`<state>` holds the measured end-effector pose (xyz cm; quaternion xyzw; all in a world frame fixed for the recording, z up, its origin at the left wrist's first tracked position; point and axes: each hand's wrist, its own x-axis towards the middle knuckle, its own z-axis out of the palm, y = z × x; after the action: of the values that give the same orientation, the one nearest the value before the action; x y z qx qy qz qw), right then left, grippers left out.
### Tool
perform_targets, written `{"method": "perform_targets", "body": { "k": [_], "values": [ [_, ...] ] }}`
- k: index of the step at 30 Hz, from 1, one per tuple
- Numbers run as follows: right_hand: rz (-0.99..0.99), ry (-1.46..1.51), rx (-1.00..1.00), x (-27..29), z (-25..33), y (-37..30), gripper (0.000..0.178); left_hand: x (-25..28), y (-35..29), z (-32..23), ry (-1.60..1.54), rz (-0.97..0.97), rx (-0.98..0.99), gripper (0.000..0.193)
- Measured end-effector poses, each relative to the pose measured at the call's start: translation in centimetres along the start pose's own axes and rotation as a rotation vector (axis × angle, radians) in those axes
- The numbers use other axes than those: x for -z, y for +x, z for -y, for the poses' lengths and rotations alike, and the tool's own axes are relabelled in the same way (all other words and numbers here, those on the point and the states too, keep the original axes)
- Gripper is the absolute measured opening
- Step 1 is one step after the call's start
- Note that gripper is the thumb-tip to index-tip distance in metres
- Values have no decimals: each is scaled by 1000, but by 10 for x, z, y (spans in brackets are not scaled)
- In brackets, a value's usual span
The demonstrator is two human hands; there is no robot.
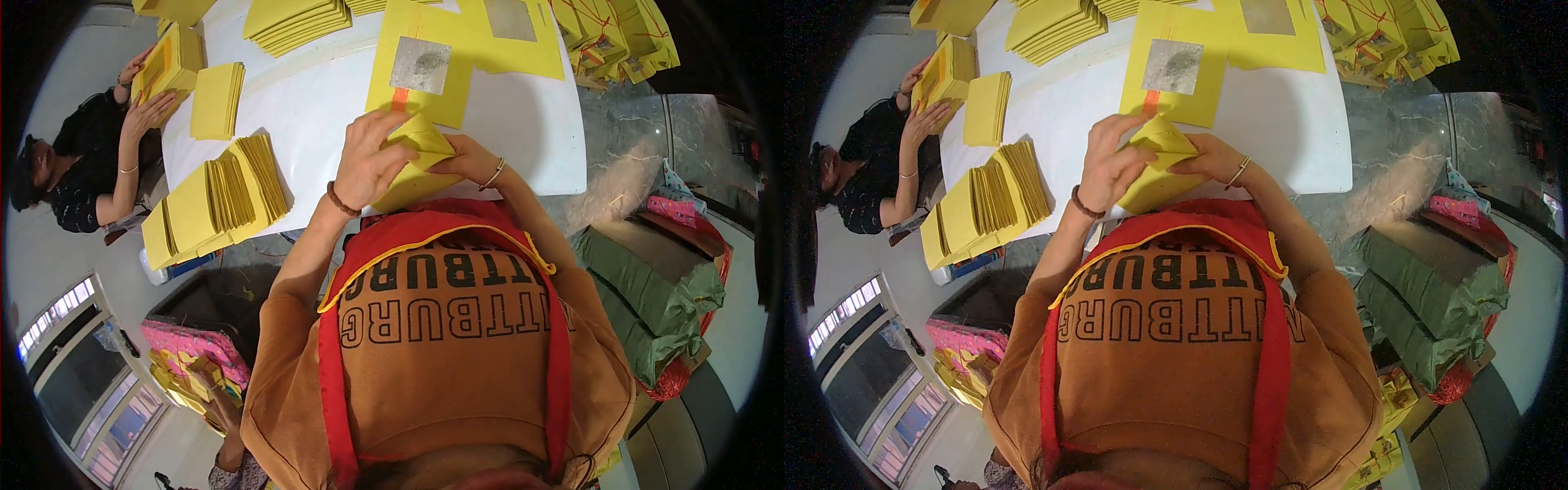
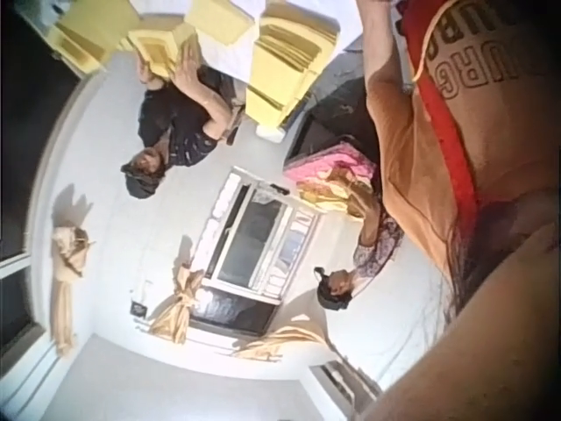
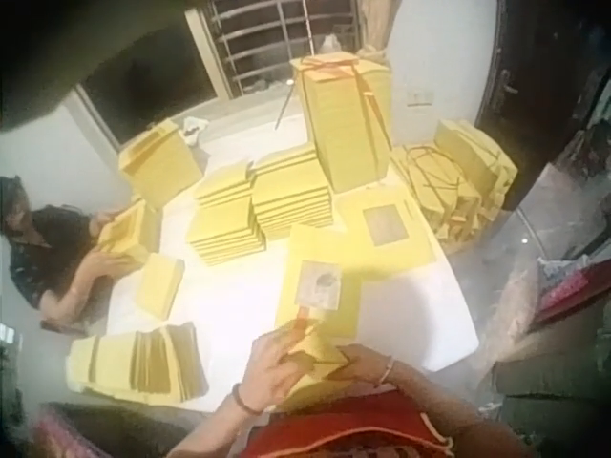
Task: Folding yellow joss paper sheets into stacks.
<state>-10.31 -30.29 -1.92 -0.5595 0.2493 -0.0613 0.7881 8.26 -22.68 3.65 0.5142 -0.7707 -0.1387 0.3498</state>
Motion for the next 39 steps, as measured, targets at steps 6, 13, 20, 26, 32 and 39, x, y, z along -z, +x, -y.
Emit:
{"method": "perform_targets", "body": {
  "k": [6, 13, 20, 26, 32, 39],
  "values": [
    [50, 18, 38, 6, -8, 3, 38, -10, -12, -9, 136, -17, -52, 17],
    [66, -108, 4, -1, 4, -1, 36, -17, -2, -14, 31, -102, 91, 18],
    [74, -116, -11, -3, 6, -3, 36, -4, 2, -20, -7, 91, 306, 18],
    [115, -121, -10, -4, 12, -5, 37, -18, 0, -16, -211, -245, 286, 13],
    [54, -134, 43, -6, 23, -3, 38, -18, 5, -21, -512, -61, 545, 22],
    [-134, -49, 131, 1, 9, 1, 31, 5, -12, 22, -497, -75, 431, 69]
  ]
}}
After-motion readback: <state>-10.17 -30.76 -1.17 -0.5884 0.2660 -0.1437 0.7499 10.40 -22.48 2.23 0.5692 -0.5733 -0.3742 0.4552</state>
